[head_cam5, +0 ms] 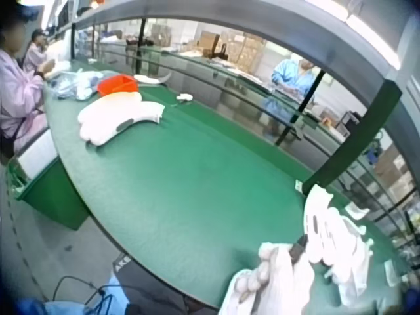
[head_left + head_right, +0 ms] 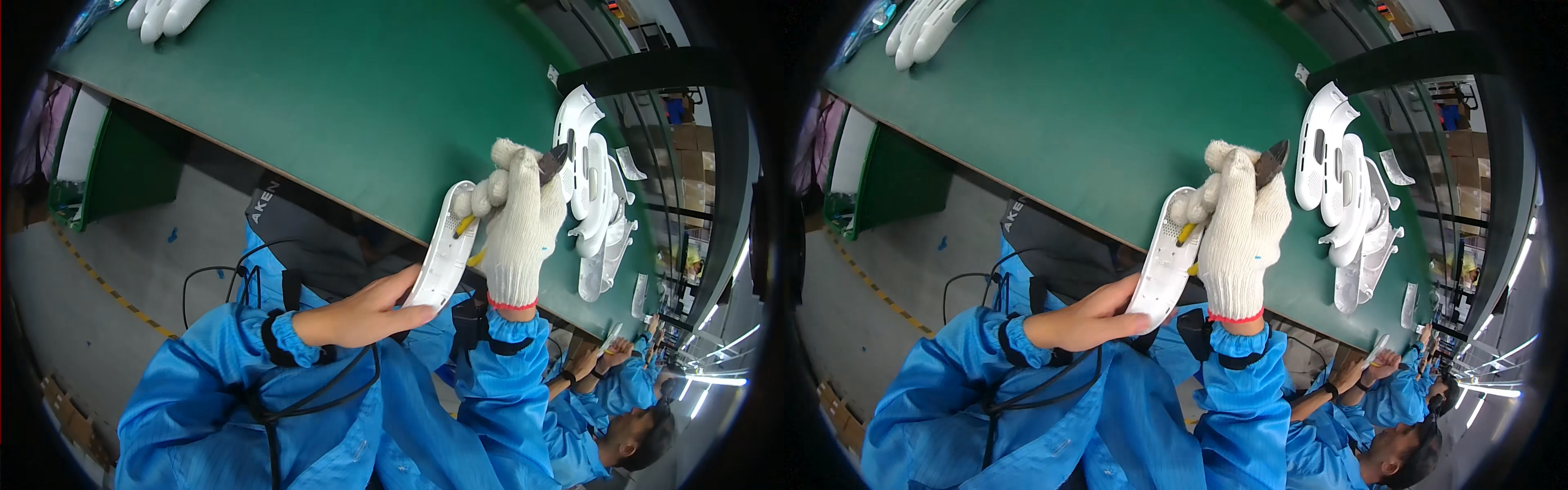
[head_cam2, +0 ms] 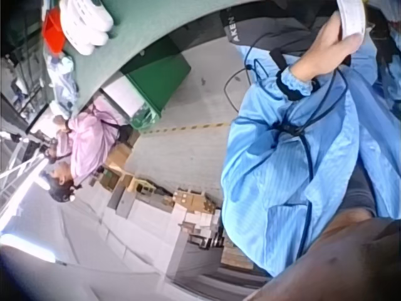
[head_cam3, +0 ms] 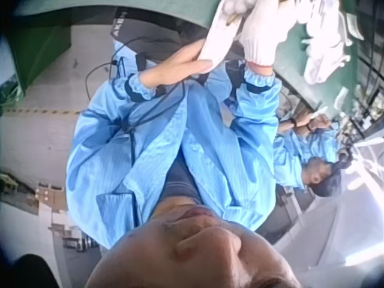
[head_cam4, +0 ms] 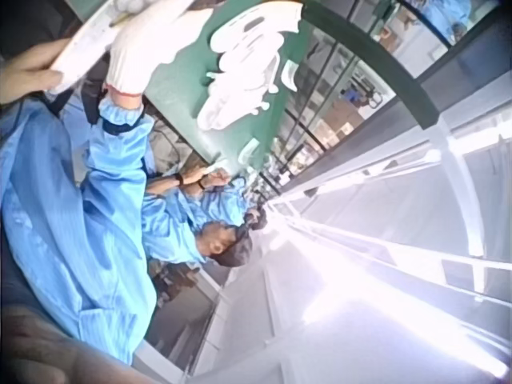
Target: Trimming flashing and assembling white plastic shells on a production line.
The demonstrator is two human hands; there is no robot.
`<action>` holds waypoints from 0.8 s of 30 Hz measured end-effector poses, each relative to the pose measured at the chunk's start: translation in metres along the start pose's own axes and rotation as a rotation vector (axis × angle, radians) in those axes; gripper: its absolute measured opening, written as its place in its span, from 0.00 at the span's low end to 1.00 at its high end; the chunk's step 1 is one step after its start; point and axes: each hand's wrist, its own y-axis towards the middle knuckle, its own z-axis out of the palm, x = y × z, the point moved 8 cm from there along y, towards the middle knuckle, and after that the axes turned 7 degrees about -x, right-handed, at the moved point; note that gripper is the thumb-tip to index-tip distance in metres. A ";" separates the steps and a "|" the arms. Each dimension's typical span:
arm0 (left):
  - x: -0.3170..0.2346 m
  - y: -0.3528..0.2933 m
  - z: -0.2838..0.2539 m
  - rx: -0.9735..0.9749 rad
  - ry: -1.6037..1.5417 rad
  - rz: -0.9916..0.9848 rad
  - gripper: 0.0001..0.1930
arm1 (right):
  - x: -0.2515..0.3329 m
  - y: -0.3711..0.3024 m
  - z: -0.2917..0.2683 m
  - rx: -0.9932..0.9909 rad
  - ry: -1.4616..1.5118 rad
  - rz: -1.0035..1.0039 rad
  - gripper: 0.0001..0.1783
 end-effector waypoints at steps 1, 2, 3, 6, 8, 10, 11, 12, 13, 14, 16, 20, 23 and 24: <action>0.001 -0.005 -0.003 0.002 0.007 0.002 0.26 | 0.001 0.003 -0.001 0.000 0.006 -0.005 0.15; 0.008 -0.011 -0.002 0.036 0.030 -0.044 0.26 | 0.000 0.006 -0.001 0.007 0.032 0.005 0.15; 0.013 -0.015 0.000 0.063 0.054 -0.091 0.26 | -0.001 0.009 0.000 0.018 0.061 0.020 0.16; 0.004 -0.005 -0.003 -0.062 0.119 -0.055 0.23 | 0.008 0.015 0.004 0.044 -0.022 -0.064 0.16; 0.002 0.006 -0.002 -0.143 0.135 0.003 0.20 | 0.018 0.010 0.006 0.024 -0.044 -0.083 0.16; 0.003 0.016 -0.002 -0.220 0.147 0.063 0.18 | 0.019 0.005 0.001 -0.014 -0.041 -0.074 0.16; 0.006 0.020 -0.003 -0.260 0.095 0.074 0.17 | 0.018 -0.001 0.002 -0.012 -0.041 -0.073 0.16; 0.008 0.023 -0.004 -0.294 0.041 0.086 0.16 | 0.014 -0.008 0.003 -0.009 -0.012 -0.043 0.16; 0.008 0.024 -0.002 -0.292 0.039 0.085 0.16 | 0.011 -0.013 0.003 -0.006 0.017 -0.012 0.16; 0.009 0.024 -0.003 -0.329 0.022 0.064 0.16 | 0.005 -0.016 -0.001 0.003 0.016 0.000 0.16; 0.010 0.024 -0.003 -0.369 0.001 0.037 0.17 | 0.006 -0.022 -0.005 -0.039 0.054 0.028 0.17; 0.007 0.025 -0.001 -0.399 0.042 0.064 0.17 | 0.000 -0.030 -0.010 -0.062 0.055 0.042 0.16; 0.008 0.025 -0.002 -0.410 0.050 0.063 0.17 | -0.002 -0.028 -0.009 -0.076 0.066 0.029 0.16; 0.009 0.026 -0.002 -0.406 0.051 0.052 0.17 | -0.002 -0.027 -0.009 -0.088 0.093 0.015 0.16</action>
